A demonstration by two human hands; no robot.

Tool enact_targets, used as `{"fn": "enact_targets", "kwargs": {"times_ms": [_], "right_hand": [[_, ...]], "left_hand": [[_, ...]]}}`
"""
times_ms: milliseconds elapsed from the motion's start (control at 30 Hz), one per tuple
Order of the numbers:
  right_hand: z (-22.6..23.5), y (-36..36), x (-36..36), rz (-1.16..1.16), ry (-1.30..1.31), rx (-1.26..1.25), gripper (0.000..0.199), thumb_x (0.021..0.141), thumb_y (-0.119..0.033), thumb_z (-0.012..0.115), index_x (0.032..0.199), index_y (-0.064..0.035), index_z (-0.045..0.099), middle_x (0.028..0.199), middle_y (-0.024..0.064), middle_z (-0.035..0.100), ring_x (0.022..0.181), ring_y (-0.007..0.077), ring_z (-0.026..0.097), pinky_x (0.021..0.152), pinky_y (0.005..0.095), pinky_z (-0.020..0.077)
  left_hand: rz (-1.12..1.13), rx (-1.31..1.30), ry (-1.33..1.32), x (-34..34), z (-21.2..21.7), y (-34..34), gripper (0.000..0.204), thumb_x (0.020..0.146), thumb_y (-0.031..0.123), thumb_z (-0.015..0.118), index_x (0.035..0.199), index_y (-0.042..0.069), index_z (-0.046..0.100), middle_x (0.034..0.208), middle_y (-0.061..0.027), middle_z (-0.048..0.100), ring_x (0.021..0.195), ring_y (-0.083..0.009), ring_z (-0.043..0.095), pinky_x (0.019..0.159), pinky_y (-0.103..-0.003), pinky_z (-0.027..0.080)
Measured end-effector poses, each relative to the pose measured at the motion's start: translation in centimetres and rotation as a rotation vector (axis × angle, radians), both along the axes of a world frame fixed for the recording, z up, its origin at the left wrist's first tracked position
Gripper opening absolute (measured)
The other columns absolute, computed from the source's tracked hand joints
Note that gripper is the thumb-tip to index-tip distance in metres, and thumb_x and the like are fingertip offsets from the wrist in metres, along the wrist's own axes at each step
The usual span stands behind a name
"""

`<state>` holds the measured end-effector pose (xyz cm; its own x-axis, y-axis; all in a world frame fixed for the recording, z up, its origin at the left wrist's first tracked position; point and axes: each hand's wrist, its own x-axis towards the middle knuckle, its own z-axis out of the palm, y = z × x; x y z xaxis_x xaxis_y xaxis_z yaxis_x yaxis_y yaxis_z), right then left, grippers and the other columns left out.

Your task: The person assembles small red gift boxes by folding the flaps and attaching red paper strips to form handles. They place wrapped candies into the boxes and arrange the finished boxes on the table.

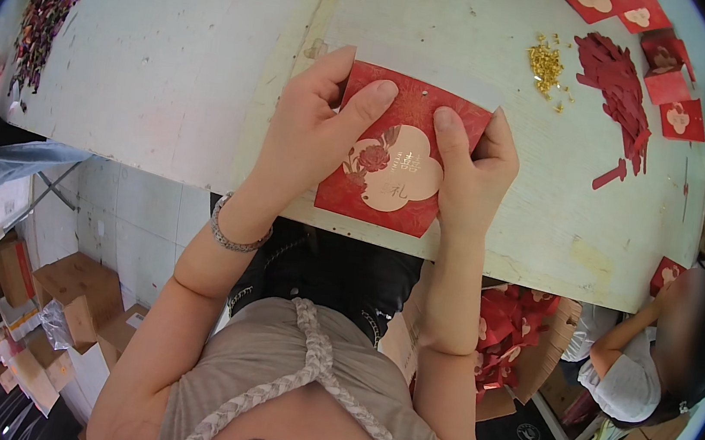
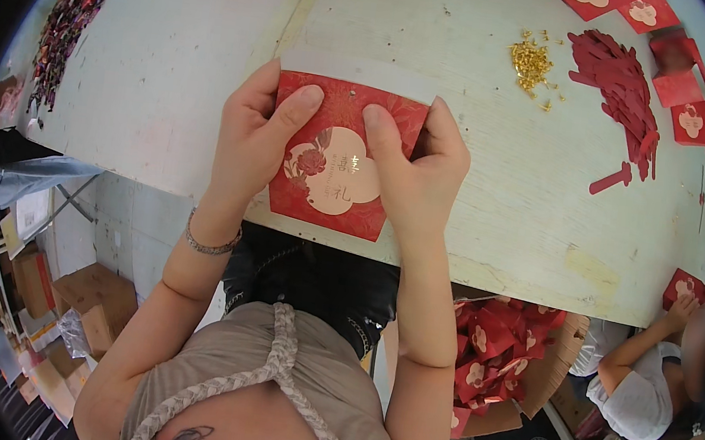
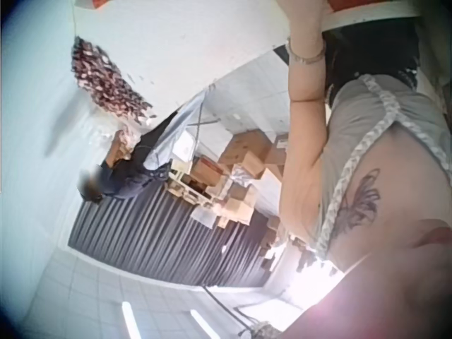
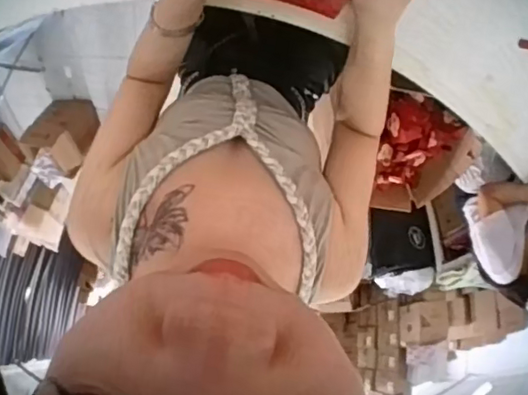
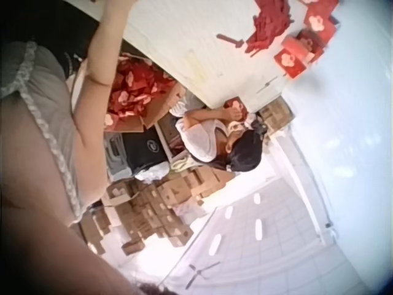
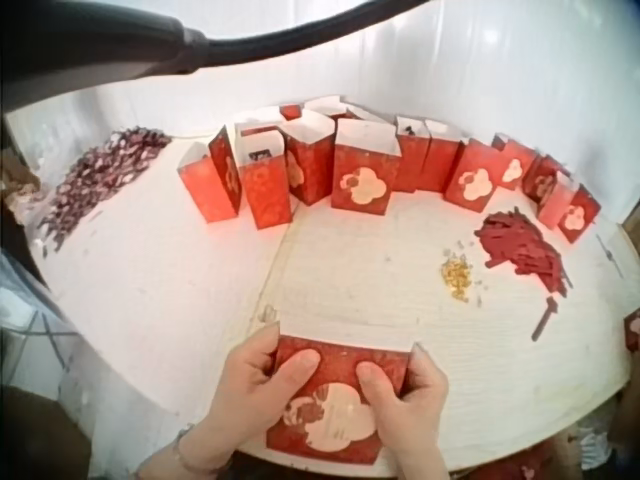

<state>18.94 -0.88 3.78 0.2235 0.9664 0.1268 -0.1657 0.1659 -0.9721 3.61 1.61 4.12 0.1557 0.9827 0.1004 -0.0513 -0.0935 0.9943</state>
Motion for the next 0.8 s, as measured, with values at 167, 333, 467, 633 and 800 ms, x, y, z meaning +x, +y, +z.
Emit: {"fn": "enact_targets", "kwargs": {"times_ms": [167,333,467,633,800], "right_hand": [[0.0,-0.1,-0.1,0.027,0.110,0.003,0.018,0.086,-0.002,0.060,0.104,0.0015,0.059,0.094,0.0062,0.064,0.080,0.0083,0.058,0.067,0.0208,0.0477],[-0.2,0.0,0.1,0.074,0.051,0.105,0.014,0.083,0.004,0.058,0.097,0.0010,0.061,0.096,0.0089,0.066,0.077,0.0071,0.058,0.063,0.0195,0.0461],[-0.9,-0.3,0.7,0.068,-0.045,0.264,0.017,0.077,0.011,0.056,0.087,-0.0007,0.063,0.095,0.0123,0.067,0.071,0.0069,0.057,0.059,0.0186,0.0444],[-1.2,0.2,0.9,0.046,-0.338,0.580,0.021,0.073,0.013,0.055,0.085,-0.0016,0.064,0.093,0.0171,0.067,0.067,0.0116,0.059,0.056,0.0202,0.0449],[-1.3,0.0,1.1,0.041,-0.373,0.609,0.017,0.079,0.007,0.054,0.089,-0.0010,0.064,0.093,0.0175,0.067,0.072,0.0158,0.062,0.059,0.0248,0.0480]], "left_hand": [[-0.002,-0.010,-0.121,0.6,0.8,0.1,0.014,0.089,0.009,0.060,0.101,0.002,0.059,0.083,-0.0015,0.064,0.077,-0.0064,0.058,0.067,-0.021,0.047],[-0.043,0.084,-0.118,0.2,0.5,0.0,0.007,0.087,0.004,0.060,0.092,0.002,0.063,0.080,-0.0005,0.063,0.076,-0.0060,0.058,0.066,-0.020,0.047],[-0.071,0.101,-0.091,0.0,0.4,0.0,0.006,0.085,-0.001,0.059,0.082,0.001,0.064,0.078,0.0000,0.063,0.069,-0.0043,0.054,0.062,-0.018,0.043],[-0.081,0.227,-0.097,-1.1,-0.3,-0.8,0.007,0.083,-0.003,0.058,0.080,-0.001,0.064,0.078,-0.0011,0.063,0.065,-0.0036,0.050,0.060,-0.017,0.040],[-0.038,0.200,-0.147,-0.4,0.2,-1.3,0.011,0.085,-0.005,0.057,0.093,-0.002,0.064,0.084,-0.0049,0.065,0.075,-0.0065,0.057,0.068,-0.020,0.046]]}}
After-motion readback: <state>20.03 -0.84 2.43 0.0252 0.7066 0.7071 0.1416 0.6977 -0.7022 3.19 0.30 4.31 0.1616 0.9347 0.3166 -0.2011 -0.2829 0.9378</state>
